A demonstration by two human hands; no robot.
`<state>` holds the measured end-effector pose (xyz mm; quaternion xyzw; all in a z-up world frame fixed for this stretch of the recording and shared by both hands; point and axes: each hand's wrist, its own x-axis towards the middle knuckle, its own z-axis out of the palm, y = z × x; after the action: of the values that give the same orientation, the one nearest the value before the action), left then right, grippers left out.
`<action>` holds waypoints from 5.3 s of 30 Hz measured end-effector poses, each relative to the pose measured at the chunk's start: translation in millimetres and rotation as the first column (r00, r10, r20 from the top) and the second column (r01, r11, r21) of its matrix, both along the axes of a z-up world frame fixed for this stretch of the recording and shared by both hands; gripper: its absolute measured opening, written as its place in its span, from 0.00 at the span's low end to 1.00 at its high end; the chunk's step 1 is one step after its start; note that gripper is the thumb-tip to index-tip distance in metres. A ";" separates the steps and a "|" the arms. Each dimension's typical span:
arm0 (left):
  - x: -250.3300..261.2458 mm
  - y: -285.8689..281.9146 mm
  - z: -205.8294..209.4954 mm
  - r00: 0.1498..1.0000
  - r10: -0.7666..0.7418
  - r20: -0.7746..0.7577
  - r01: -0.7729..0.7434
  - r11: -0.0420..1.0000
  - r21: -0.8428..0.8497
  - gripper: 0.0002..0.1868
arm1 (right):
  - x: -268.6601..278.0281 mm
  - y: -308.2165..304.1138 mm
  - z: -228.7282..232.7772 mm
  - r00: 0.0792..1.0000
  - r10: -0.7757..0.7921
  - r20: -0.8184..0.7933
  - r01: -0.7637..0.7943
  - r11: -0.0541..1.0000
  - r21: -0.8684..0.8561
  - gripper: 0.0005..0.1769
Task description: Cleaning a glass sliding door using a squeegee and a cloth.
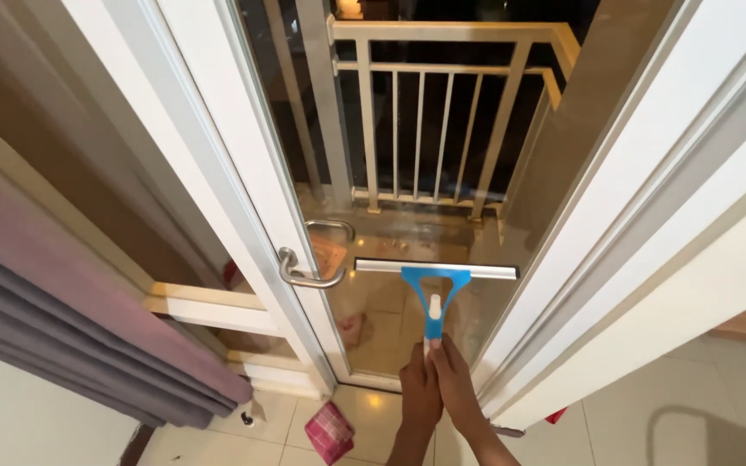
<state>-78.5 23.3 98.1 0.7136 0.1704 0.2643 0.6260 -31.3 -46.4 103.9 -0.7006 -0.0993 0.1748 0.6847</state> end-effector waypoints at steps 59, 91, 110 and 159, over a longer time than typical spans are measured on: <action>119.5 126.3 151.7 0.924 -0.022 0.381 -0.014 0.996 0.092 0.14 | 90.1 125.1 184.4 0.970 0.019 0.244 -0.076 0.971 0.226 0.20; 74.1 193.9 158.7 0.954 -0.155 0.255 0.056 0.933 0.356 0.10 | 61.2 180.8 131.9 0.987 -0.141 0.077 0.091 0.886 0.455 0.26; 45.0 243.3 161.2 0.982 -0.113 0.152 0.044 0.915 0.400 0.12 | 34.0 227.3 137.4 0.996 -0.086 0.030 0.064 0.891 0.450 0.26; 75.1 143.2 38.6 0.967 0.076 0.242 -0.101 0.991 0.092 0.15 | 62.5 134.5 89.5 0.987 0.126 0.100 -0.123 0.992 -0.041 0.19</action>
<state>-3.3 166.5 136.7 0.7001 0.1120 0.3839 0.5916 31.1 88.1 193.5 -0.7127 -0.1749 0.1827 0.6542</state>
